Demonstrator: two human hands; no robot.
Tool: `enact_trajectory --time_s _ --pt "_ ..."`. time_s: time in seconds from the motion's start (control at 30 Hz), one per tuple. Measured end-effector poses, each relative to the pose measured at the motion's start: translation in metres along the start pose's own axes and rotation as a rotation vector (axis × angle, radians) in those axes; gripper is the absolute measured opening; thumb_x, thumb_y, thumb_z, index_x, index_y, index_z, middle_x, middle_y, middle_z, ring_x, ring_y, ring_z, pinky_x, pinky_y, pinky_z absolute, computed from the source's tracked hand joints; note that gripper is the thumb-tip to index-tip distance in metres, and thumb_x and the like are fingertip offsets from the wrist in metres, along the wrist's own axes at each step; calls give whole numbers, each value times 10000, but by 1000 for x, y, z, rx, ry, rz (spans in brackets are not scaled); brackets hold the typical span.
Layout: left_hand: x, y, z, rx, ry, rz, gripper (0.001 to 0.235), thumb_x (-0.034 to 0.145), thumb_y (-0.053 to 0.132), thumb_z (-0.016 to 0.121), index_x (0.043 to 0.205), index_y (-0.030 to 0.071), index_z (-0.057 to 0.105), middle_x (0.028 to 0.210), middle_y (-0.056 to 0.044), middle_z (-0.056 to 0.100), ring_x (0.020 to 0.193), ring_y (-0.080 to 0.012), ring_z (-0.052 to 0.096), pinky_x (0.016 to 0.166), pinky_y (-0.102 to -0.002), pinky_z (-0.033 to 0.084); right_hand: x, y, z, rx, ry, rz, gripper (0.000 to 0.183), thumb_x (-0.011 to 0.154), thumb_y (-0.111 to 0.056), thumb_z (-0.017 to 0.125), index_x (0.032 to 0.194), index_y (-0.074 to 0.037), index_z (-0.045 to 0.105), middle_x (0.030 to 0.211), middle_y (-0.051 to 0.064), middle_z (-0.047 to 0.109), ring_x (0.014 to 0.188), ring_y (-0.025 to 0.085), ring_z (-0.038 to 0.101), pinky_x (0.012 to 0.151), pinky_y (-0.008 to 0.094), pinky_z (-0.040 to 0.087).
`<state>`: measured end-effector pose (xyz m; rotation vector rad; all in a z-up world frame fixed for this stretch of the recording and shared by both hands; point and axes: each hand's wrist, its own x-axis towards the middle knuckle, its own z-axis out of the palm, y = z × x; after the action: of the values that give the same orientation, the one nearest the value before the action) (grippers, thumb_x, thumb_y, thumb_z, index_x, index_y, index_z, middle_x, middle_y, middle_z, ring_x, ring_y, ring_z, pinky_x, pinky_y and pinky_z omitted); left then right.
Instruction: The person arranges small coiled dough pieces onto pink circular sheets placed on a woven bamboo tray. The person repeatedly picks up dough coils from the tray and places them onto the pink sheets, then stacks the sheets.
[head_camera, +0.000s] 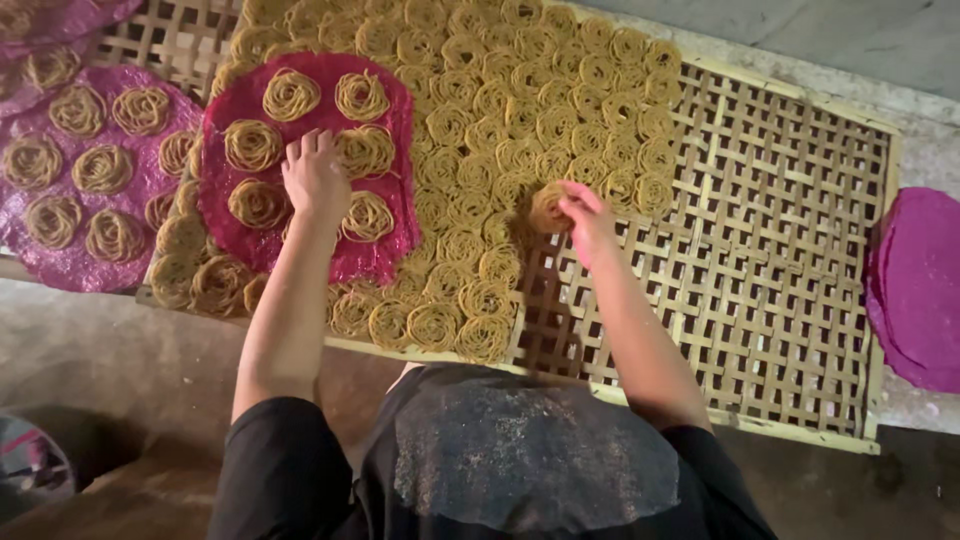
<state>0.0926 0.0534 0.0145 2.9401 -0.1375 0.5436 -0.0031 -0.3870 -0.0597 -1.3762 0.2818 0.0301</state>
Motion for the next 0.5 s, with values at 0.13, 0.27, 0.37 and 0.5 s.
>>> enact_trajectory --time_s 0.13,0.27,0.37,0.5 --pt "4 -16 27 -141 -163 -100 252 990 210 625 1215 97 630 1207 -151 636 1185 -370 568 986 -542 441 -2 9 19 -677 59 -466 422 891 40 665 1299 -38 592 1177 136 690 1073 282 680 925 394 537" --pt "19 -17 29 -145 -205 -159 309 1007 370 663 1087 73 641 1133 -187 635 1122 -387 561 939 -528 476 -19 -26 45 -956 104 -725 503 877 28 714 1352 -37 565 1200 212 634 1098 435 606 935 490 508" --pt "23 -7 12 -221 -194 -174 248 918 329 692 1003 98 660 1088 -144 651 1096 -367 571 906 -526 492 -34 -56 60 -1083 120 -732 558 840 11 735 1363 -32 544 1206 235 606 1077 454 578 892 519 502" --pt "27 24 -34 -323 -184 -70 117 971 201 657 1001 90 635 919 -59 716 880 -241 697 991 -574 445 -40 -71 88 -1048 127 -755 473 890 -72 761 1316 -45 557 1247 238 597 1118 382 583 855 428 568"
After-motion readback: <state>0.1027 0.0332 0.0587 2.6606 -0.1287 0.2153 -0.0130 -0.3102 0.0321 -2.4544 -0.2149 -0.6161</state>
